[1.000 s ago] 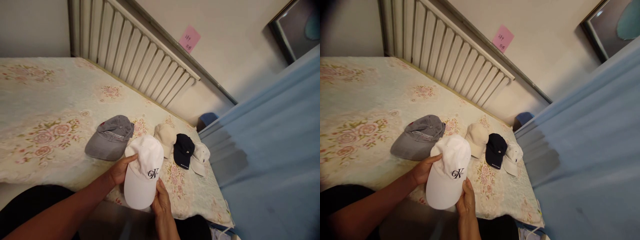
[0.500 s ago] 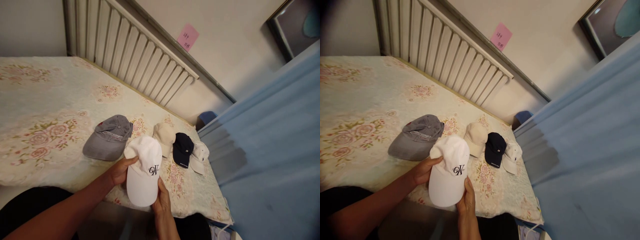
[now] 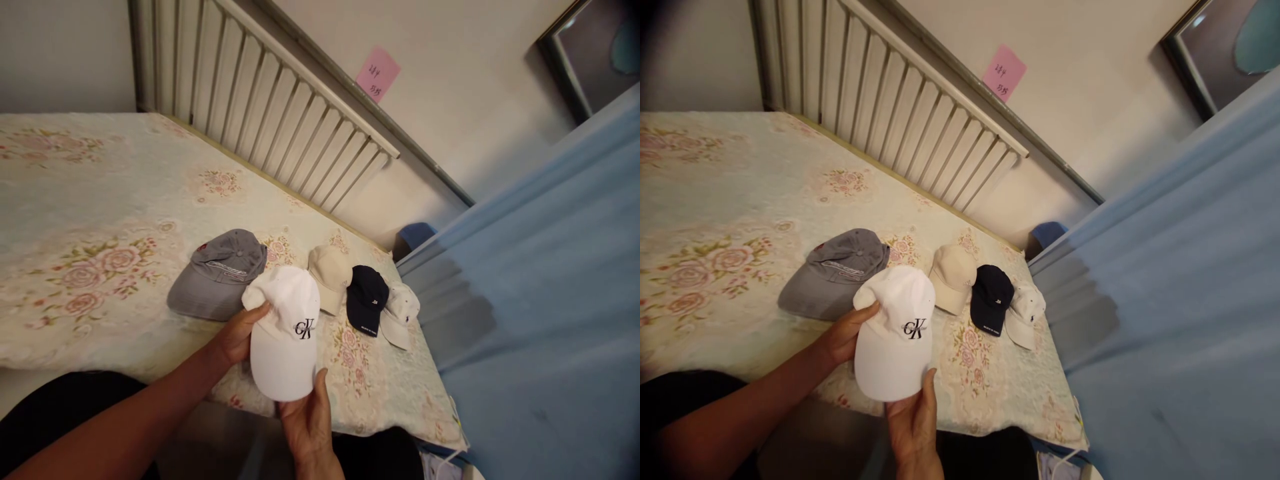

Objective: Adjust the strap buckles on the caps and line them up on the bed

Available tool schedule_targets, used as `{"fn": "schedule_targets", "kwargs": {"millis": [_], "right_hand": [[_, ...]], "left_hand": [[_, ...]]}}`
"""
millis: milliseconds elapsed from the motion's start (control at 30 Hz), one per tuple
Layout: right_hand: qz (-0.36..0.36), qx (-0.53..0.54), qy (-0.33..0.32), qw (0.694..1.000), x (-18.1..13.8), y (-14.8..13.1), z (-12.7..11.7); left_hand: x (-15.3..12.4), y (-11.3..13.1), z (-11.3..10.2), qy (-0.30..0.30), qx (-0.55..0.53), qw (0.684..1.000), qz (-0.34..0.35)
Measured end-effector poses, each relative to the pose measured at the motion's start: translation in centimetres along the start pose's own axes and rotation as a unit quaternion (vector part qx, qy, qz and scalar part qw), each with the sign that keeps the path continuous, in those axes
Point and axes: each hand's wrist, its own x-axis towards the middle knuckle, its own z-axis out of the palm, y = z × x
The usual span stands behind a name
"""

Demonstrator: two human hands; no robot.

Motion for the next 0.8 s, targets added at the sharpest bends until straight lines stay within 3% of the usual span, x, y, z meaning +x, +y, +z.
{"fn": "schedule_targets", "kwargs": {"millis": [100, 233, 400, 567, 800], "right_hand": [[0.029, -0.001, -0.02, 0.999, -0.7, 0.6, 0.6], [0.069, -0.011, 0.007, 0.998, -0.6, 1.2, 0.9], [0.042, -0.012, 0.056, 0.997, 0.2, 0.8, 0.8], [0.006, -0.017, 0.068, 0.998, 0.9, 0.0, -0.1], [0.005, 0.004, 0.069, 0.998, 1.3, -0.6, -1.0]], "left_hand": [[0.1, -0.6, 0.0, -0.01, -0.003, 0.999, 0.031], [-0.2, -1.4, 0.2, -0.047, 0.016, 0.998, 0.024], [0.0, -1.0, 0.3, -0.088, -0.02, 0.995, 0.053], [0.3, 0.1, 0.5, -0.058, -0.054, 0.989, 0.129], [0.5, 0.7, 0.2, -0.055, -0.087, 0.986, 0.132]]}}
